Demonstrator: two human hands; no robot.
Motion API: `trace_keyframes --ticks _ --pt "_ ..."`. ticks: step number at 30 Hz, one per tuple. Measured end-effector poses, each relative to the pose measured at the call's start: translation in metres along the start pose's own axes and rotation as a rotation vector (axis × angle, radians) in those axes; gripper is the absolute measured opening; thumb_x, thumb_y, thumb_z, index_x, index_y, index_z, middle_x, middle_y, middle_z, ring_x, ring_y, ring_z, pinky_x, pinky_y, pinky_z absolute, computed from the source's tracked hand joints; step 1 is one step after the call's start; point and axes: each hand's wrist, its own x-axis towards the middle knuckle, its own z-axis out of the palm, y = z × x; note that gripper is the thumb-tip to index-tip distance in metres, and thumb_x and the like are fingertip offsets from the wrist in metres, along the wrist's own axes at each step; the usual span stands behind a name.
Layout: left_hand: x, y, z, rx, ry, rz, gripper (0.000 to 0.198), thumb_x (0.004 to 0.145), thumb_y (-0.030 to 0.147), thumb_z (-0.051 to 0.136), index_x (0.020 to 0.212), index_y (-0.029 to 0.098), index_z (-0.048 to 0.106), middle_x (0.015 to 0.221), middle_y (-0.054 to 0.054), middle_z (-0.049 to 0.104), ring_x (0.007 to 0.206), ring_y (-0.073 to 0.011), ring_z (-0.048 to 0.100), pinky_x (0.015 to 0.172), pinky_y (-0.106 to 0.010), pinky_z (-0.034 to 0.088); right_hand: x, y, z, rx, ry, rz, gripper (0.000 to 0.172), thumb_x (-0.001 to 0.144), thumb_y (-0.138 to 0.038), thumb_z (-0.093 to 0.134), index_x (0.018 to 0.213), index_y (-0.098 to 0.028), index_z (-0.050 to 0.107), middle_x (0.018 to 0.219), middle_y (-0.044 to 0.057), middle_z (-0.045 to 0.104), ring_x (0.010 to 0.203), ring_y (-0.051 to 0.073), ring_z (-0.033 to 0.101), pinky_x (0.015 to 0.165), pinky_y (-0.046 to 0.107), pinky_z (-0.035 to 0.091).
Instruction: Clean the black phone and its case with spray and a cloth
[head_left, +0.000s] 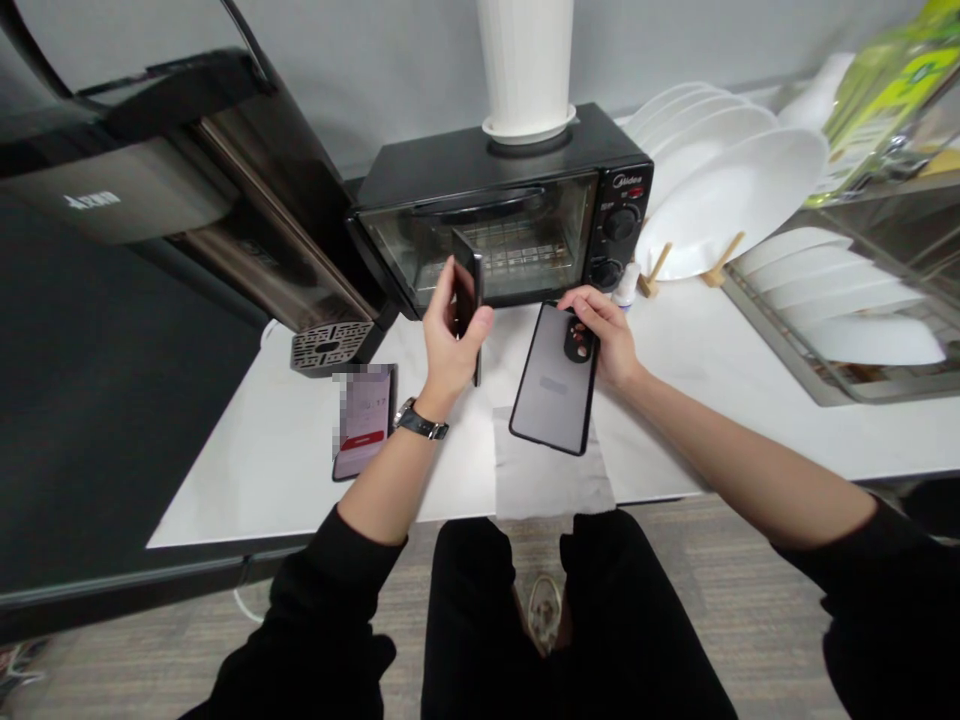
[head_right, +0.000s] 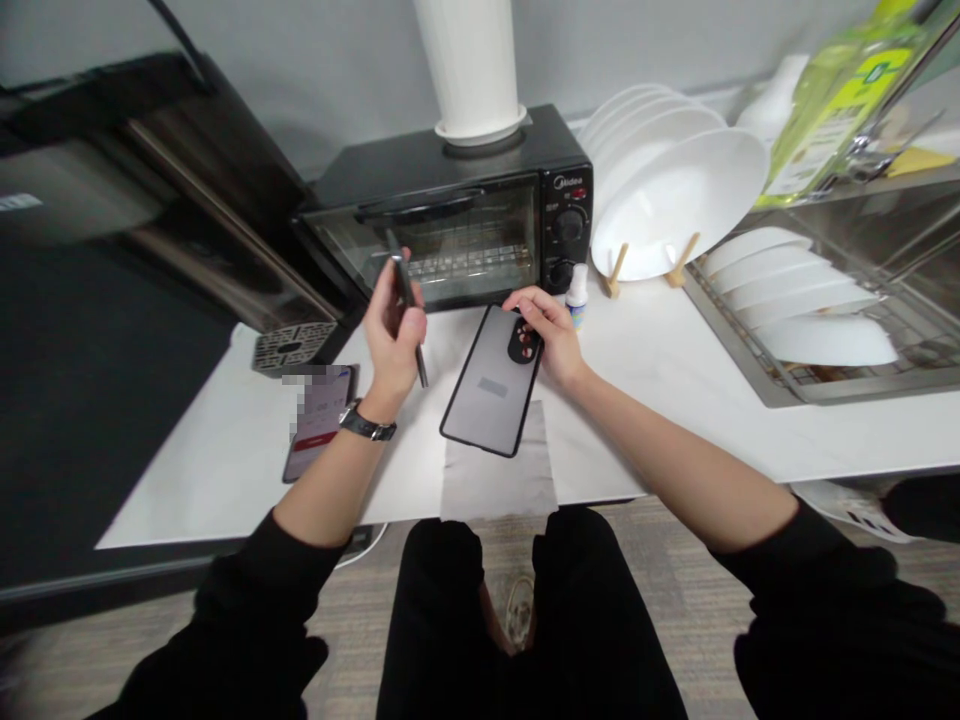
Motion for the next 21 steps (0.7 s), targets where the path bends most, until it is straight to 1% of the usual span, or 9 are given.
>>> trace_keyframes --ticks 1,2,3,6,9,11,14,18,21 --pt "0.001 -0.004 0.001 0.098 -0.04 0.003 0.096 0.085 0.089 0.061 0.16 0.03 0.047 0.14 -0.01 0.063 0.126 -0.0291 0.063 0.1 -0.041 0.056 -0.001 -0.003 0.0 0.014 -0.009 0.002 0.033 0.089 -0.061 0.072 0.086 -0.028 0.073 0.093 0.002 0.064 0.083 0.02 0.056 0.072 0.032 0.049" --pt "0.001 -0.006 0.002 0.184 -0.075 0.017 0.094 0.087 0.083 0.064 0.16 0.027 0.047 0.142 -0.012 0.062 0.132 -0.0304 0.06 0.107 -0.044 0.054 -0.001 -0.006 -0.001 0.024 -0.014 0.005 0.032 0.09 -0.06 0.072 0.085 -0.028 0.073 0.093 0.002 0.064 0.083 0.02 0.056 0.072 0.032 0.049" --pt "0.002 -0.008 0.003 0.267 -0.108 0.03 0.09 0.088 0.077 0.067 0.159 0.024 0.049 0.14 -0.012 0.063 0.133 -0.0303 0.06 0.11 -0.044 0.052 -0.002 -0.009 -0.001 0.025 -0.016 0.007 0.032 0.09 -0.059 0.071 0.085 -0.028 0.073 0.093 0.002 0.064 0.082 0.019 0.056 0.072 0.032 0.048" --pt "0.0 -0.008 0.005 0.502 -0.244 -0.004 0.085 0.087 0.06 0.077 0.159 0.022 0.051 0.13 -0.009 0.065 0.123 -0.0276 0.066 0.11 -0.042 0.053 -0.003 -0.015 -0.001 -0.001 -0.013 0.012 0.034 0.09 -0.061 0.071 0.084 -0.028 0.072 0.093 0.003 0.064 0.082 0.02 0.056 0.072 0.033 0.048" --pt "-0.004 -0.005 0.007 0.649 -0.426 -0.021 0.088 0.084 0.05 0.081 0.161 0.021 0.049 0.134 -0.009 0.064 0.12 -0.0277 0.068 0.107 -0.041 0.056 -0.004 -0.016 0.0 0.012 -0.035 0.033 0.036 0.088 -0.063 0.071 0.084 -0.027 0.072 0.091 0.003 0.063 0.085 0.022 0.058 0.074 0.034 0.049" --pt "-0.007 -0.004 0.008 0.659 -0.539 0.019 0.084 0.085 0.043 0.079 0.16 0.019 0.05 0.138 -0.01 0.065 0.123 -0.0281 0.068 0.108 -0.04 0.056 -0.004 -0.015 0.002 0.029 -0.048 0.037 0.036 0.088 -0.063 0.071 0.084 -0.028 0.072 0.091 0.003 0.064 0.089 0.023 0.06 0.077 0.034 0.05" --pt "-0.007 -0.007 0.01 0.611 -0.646 0.099 0.071 0.089 0.033 0.075 0.156 0.018 0.056 0.142 -0.011 0.068 0.129 -0.0278 0.065 0.114 -0.041 0.052 -0.004 -0.01 0.002 0.022 -0.061 0.021 0.035 0.088 -0.062 0.071 0.085 -0.028 0.073 0.092 0.003 0.066 0.092 0.024 0.061 0.079 0.035 0.051" --pt "-0.004 -0.015 0.011 0.566 -0.738 0.165 0.06 0.092 0.025 0.072 0.151 0.02 0.061 0.147 -0.011 0.068 0.132 -0.0276 0.064 0.118 -0.044 0.049 -0.002 -0.003 0.001 -0.019 -0.093 0.004 0.035 0.091 -0.062 0.067 0.087 -0.028 0.075 0.091 0.003 0.066 0.088 0.022 0.06 0.079 0.034 0.051" --pt "-0.003 -0.021 0.011 0.526 -0.779 0.186 0.053 0.093 0.023 0.071 0.146 0.022 0.065 0.148 -0.011 0.068 0.131 -0.0259 0.065 0.118 -0.044 0.048 -0.002 0.0 0.001 -0.052 -0.095 -0.004 0.038 0.091 -0.065 0.067 0.088 -0.028 0.076 0.092 0.003 0.066 0.088 0.022 0.059 0.08 0.035 0.051"
